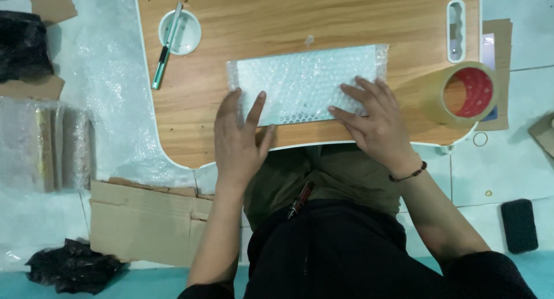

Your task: Wrapping a blue rectangular object in bubble wrap and securing it with clear tape on a small folding table.

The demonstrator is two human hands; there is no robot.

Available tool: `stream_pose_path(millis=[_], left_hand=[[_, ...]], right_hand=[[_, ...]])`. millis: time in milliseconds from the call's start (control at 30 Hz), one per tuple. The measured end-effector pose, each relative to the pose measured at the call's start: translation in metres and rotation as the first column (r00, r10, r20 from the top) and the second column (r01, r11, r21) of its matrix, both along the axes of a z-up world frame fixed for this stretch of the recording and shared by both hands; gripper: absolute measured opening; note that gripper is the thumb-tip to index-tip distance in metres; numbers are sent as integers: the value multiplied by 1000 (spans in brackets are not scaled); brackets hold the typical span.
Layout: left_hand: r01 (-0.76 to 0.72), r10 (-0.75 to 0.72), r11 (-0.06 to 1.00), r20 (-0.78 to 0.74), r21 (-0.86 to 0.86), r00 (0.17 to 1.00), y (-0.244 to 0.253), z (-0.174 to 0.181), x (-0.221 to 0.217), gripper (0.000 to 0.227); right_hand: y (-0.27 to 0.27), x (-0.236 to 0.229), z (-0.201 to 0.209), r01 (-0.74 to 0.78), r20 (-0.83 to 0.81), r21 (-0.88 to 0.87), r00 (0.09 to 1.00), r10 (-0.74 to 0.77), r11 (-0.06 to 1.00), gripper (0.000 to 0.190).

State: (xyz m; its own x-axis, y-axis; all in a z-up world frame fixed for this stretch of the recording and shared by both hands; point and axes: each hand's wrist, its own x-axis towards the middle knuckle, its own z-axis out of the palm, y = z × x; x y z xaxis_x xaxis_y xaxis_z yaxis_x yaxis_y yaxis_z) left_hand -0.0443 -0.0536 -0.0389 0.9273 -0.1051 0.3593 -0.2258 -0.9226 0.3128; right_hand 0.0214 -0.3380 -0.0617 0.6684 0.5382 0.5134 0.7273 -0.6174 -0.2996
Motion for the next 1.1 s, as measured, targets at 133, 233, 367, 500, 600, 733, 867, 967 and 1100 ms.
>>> stream_pose_path(millis=[133,233,367,500,600,733,867,967,1100], left_hand=[[-25,29,998,-64,58,998,-3,1,1,38],[-47,49,998,-50,48,998,-2,-9,0,41],[-181,185,980,36,-87,982,-12,-14,3,36],[-239,259,960,141,-145,955,-21,-2,16,25],[-244,258,961,107,-132,960,-22,2,34,13],[-209,207,973,-30,-101,978,-29,-1,42,37],[-26,30,982,19,-190,999,-44,-6,35,61],[111,-110,980,13,-166,994,-62,3,26,64],[178,-183,982,-83,-67,980,-81,-9,9,93]], right_hand=[[-1,-5,-3,46,104,107,993,-57,993,6],[-4,-8,-8,97,138,62,985,-105,993,6],[-1,-7,8,168,118,84,977,-177,982,28],[2,-11,12,179,70,45,981,-181,983,27],[7,-26,8,162,62,59,984,-166,985,30],[4,-44,16,89,-176,205,983,-53,975,19],[-16,-43,22,264,-209,200,952,-223,944,14],[-22,-34,25,318,-253,141,927,-276,938,24],[-21,-29,23,317,-339,104,902,-266,943,33]])
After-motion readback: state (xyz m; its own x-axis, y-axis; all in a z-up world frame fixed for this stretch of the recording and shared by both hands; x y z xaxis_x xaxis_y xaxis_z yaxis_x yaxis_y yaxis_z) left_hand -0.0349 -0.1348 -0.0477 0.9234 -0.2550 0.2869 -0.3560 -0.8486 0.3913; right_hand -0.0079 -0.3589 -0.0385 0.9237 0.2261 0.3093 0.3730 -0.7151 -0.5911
